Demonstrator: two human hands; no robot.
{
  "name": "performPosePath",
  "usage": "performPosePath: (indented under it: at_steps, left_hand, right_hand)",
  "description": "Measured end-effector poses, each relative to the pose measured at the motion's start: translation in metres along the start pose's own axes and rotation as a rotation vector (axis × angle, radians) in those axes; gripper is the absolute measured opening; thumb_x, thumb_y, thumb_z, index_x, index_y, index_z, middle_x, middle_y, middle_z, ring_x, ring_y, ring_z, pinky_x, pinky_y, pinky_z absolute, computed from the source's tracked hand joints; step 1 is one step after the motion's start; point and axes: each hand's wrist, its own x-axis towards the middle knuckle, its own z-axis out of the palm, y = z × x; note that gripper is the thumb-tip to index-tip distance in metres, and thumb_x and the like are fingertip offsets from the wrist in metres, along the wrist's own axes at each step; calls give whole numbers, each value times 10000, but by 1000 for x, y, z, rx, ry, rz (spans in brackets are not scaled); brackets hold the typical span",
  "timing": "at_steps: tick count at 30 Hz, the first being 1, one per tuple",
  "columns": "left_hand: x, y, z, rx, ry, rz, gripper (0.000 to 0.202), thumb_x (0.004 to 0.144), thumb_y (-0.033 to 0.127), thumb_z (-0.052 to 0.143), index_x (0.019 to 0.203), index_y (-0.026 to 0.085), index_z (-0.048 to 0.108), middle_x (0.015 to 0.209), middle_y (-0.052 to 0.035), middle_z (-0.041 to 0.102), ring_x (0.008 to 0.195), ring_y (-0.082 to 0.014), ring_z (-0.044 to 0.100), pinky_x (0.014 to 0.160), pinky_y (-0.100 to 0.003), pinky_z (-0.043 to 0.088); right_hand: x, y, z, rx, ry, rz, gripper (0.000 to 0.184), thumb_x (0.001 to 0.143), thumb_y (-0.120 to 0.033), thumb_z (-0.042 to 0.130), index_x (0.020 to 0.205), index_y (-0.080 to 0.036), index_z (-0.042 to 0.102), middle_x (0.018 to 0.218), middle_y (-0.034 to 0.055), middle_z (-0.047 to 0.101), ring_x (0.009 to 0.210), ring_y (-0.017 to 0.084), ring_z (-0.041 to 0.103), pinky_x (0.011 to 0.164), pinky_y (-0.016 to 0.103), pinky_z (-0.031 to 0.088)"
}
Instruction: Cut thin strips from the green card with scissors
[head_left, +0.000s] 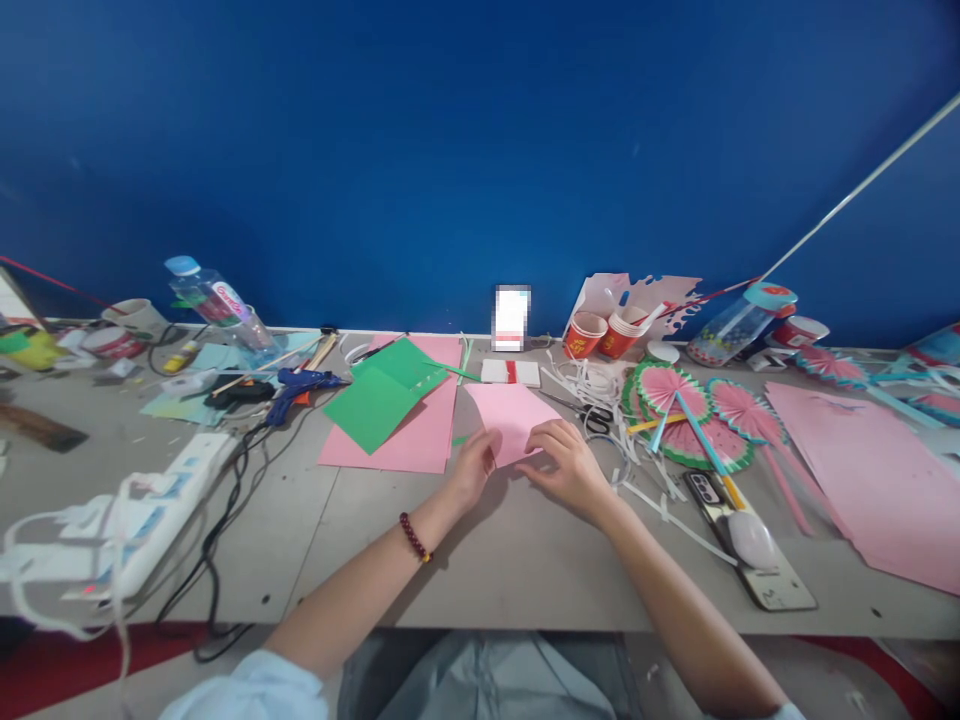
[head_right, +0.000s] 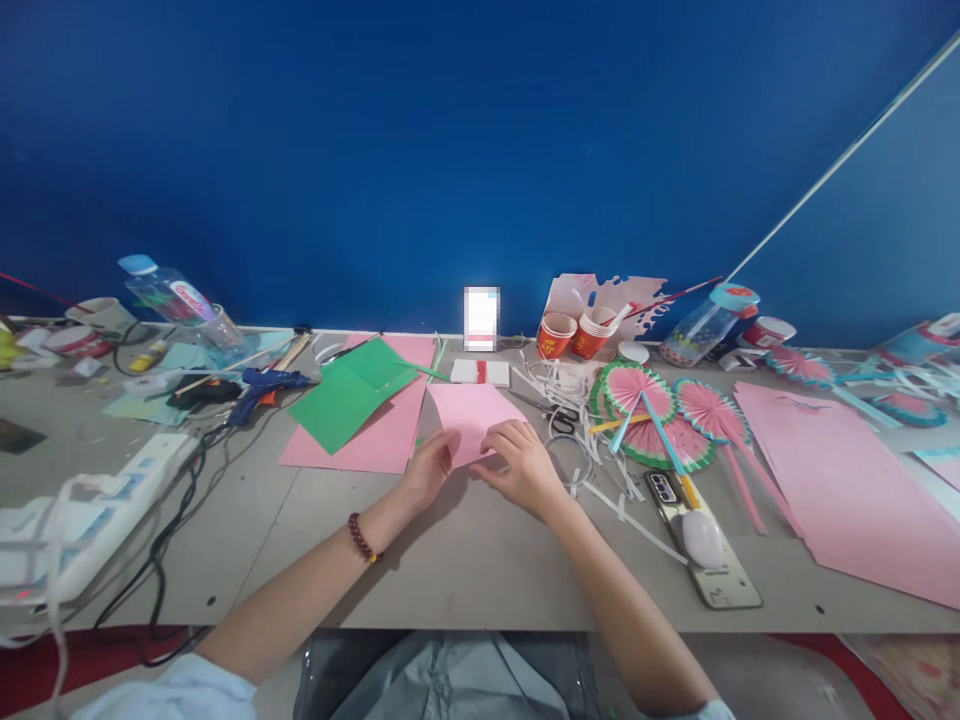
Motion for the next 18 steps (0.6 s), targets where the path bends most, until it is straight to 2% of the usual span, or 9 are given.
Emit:
performPosePath:
  at_steps: [3,7,13,18]
  left_hand:
    - [-1,0,1,-34,-30,-21,223,623,310,721,646,184,539,671,12,549,684,-140,486,663,-258,415]
    - [-4,0,4,-53,-84,-61,217,635,330,724,678,187,567,691,11,579,701,-148,535,699,-278,441]
    - [-6,-1,4,-112,-81,-101,234,604,313,768,666,170,593,666,11,590,659,-135,527,648,-259,432]
    - [-6,-1,4,-89,-103,-102,195,634,305,744,685,165,617,693,-1,603,684,-148,529,668,-273,428]
  right_hand:
    - [0,1,0,6,-8,-12,213,776,-405,684,853,-223,605,912,71,643,889,226,573,815,371,433]
    - [1,-2,1,11,-27,-39,217,784,-423,672,828,-223,601,900,74,649,875,228,586,798,371,433]
    - [2,-3,3,25,-33,-48,186,802,-400,658,822,-222,607,889,67,652,861,218,595,787,362,441]
    - [1,-3,3,64,-51,-16,180,791,-371,680,796,-218,586,822,51,634,839,216,583,792,366,447]
